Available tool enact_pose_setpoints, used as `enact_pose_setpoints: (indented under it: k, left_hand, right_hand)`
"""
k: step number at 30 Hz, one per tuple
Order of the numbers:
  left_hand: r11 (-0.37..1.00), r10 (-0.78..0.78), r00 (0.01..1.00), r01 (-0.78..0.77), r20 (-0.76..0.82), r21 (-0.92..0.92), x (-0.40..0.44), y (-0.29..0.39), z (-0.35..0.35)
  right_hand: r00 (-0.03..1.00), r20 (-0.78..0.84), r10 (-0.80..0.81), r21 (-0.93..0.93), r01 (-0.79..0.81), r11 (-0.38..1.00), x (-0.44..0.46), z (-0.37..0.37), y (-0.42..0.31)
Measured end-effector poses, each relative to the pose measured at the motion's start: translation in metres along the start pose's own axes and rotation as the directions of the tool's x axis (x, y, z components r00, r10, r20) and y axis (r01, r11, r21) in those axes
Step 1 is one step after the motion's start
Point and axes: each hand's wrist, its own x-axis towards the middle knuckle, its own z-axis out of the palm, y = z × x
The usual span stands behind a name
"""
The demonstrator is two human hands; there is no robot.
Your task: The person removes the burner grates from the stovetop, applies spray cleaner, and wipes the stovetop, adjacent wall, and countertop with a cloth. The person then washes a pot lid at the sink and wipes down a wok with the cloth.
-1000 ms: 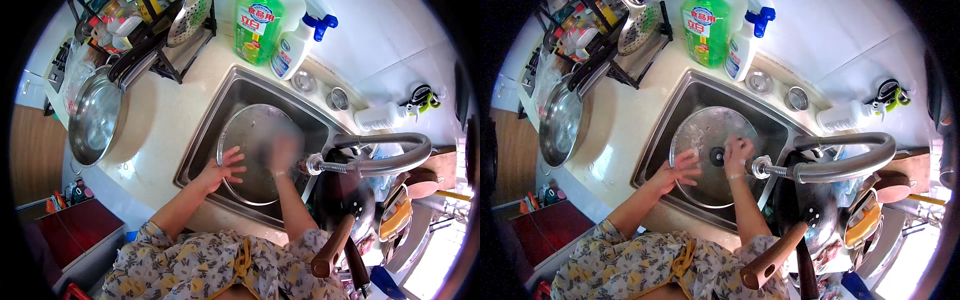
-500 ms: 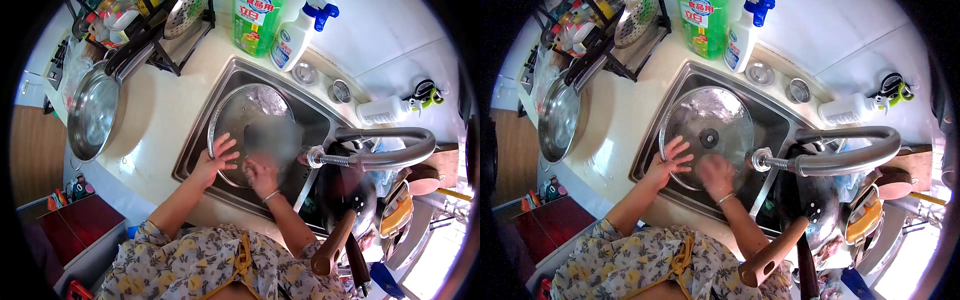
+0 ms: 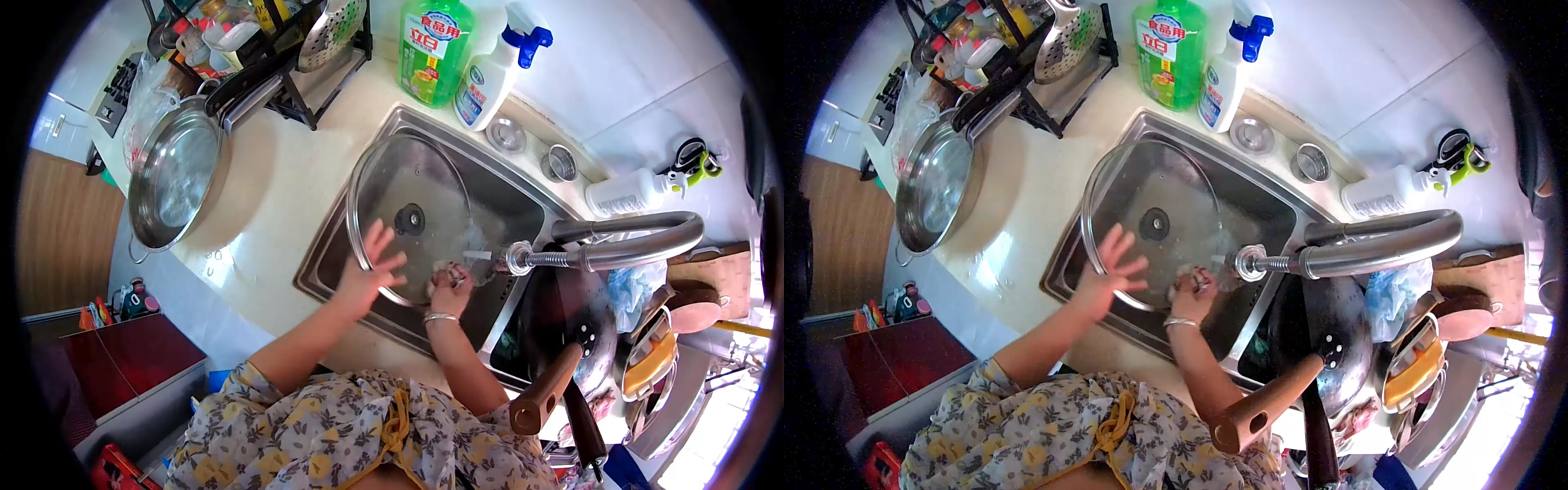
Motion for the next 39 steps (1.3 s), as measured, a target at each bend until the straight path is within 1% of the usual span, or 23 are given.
enact_pose_setpoints:
  k: [4,6,8,9,10,12,14,17,19,21,23,24,26,28,30,31,32,33,34,35,36,38,39]
  left_hand:
    - [0.998,-0.039,0.999,0.038,-0.015,-0.04,-0.005,-0.024,-0.011]
    - [0.995,-0.068,0.998,0.068,0.003,-0.071,-0.01,-0.02,-0.019]
    - [0.985,-0.174,0.985,0.174,0.021,-0.013,-0.012,-0.009,-0.024]
    - [0.98,-0.199,0.979,0.199,0.035,-0.015,-0.012,-0.006,-0.026]
    - [0.981,-0.192,0.981,0.192,0.028,-0.02,-0.01,-0.006,-0.028]
    - [0.951,-0.289,0.953,0.297,0.093,-0.082,-0.001,-0.008,-0.033]
    - [0.944,-0.296,0.951,0.305,0.086,-0.123,0.005,-0.012,-0.034]
    - [0.913,-0.37,0.913,0.392,0.171,-0.117,0.005,-0.014,-0.037]
    - [0.897,-0.397,0.893,0.426,0.21,-0.115,-0.001,-0.014,-0.031]
    - [0.879,-0.429,0.864,0.467,0.264,-0.1,0.0,-0.013,-0.025]
    - [0.872,-0.443,0.863,0.478,0.244,-0.105,0.004,-0.015,-0.025]
    - [0.873,-0.445,0.867,0.476,0.222,-0.11,0.008,-0.014,-0.026]
    - [0.876,-0.453,0.872,0.474,0.186,-0.088,0.01,-0.014,-0.028]
    - [0.88,-0.458,0.876,0.471,0.152,-0.062,0.012,-0.012,-0.027]
    - [0.934,-0.332,0.943,0.329,-0.001,0.136,0.01,-0.007,-0.014]
    - [0.946,-0.183,0.979,0.151,0.086,0.288,0.013,-0.002,-0.004]
    - [0.8,-0.138,0.984,0.044,0.112,0.598,0.026,-0.014,-0.014]
    - [0.605,-0.121,0.99,0.01,0.079,0.796,0.026,0.003,0.003]
    - [0.361,-0.089,0.995,-0.014,0.05,0.932,0.022,0.021,0.021]
    - [0.251,-0.005,0.996,-0.082,0.086,0.964,0.017,0.032,0.038]
    - [0.253,0.002,0.996,-0.088,0.09,0.964,0.014,0.036,0.052]
    - [0.042,0.043,0.994,-0.098,0.096,0.994,0.011,0.037,0.073]
    - [0.002,0.044,0.982,-0.185,0.184,0.983,0.013,0.031,0.076]
  right_hand:
    - [1.0,-0.009,-0.024,-0.047,0.024,0.999,-0.014,-0.005,0.014]
    - [0.986,0.152,-0.068,-0.133,0.088,0.987,0.013,-0.026,0.023]
    - [0.96,0.276,-0.05,-0.435,0.172,0.884,0.062,-0.041,0.008]
    - [0.943,0.332,0.011,-0.615,0.207,0.761,0.093,-0.048,0.006]
    - [0.703,0.523,-0.482,-0.63,0.7,0.337,0.128,-0.054,0.015]
    - [0.179,0.7,-0.691,-0.491,0.824,-0.284,0.197,-0.043,0.058]
    - [0.509,0.513,-0.691,-0.846,0.434,-0.309,0.253,-0.02,0.089]
    - [0.49,0.469,-0.735,-0.718,0.696,0.007,0.179,0.025,-0.021]
    - [0.619,0.434,-0.654,-0.712,0.681,0.171,0.136,0.063,-0.059]
    - [0.761,0.351,-0.545,-0.553,0.638,0.536,0.133,0.098,-0.04]
    - [0.681,0.486,-0.548,-0.405,0.731,0.549,0.111,0.114,-0.021]
    - [0.546,0.651,-0.527,-0.4,0.837,0.372,0.078,0.116,-0.03]
    - [0.389,0.785,-0.481,-0.18,0.887,0.424,0.034,0.109,-0.024]
    - [0.416,0.793,-0.445,-0.156,0.845,0.512,0.014,0.092,-0.034]
    - [0.436,0.806,-0.401,-0.135,0.794,0.592,0.004,0.082,-0.048]
    - [0.696,0.685,-0.214,-0.21,0.47,0.857,0.002,0.076,-0.058]
    - [0.84,0.539,0.053,-0.203,0.069,0.977,-0.001,0.072,-0.072]
    - [0.885,0.444,0.141,0.025,-0.169,0.985,-0.016,0.075,-0.098]
    - [0.886,0.446,0.128,0.024,-0.155,0.988,-0.011,0.07,-0.1]
    - [0.891,0.442,0.106,0.112,-0.173,0.979,-0.003,0.061,-0.101]
    - [0.895,0.437,0.089,0.2,-0.193,0.961,-0.003,0.058,-0.108]
    - [0.926,0.371,0.075,0.145,-0.137,0.98,-0.006,0.052,-0.116]
    - [0.949,0.315,-0.017,0.128,-0.024,0.991,-0.006,0.048,-0.118]
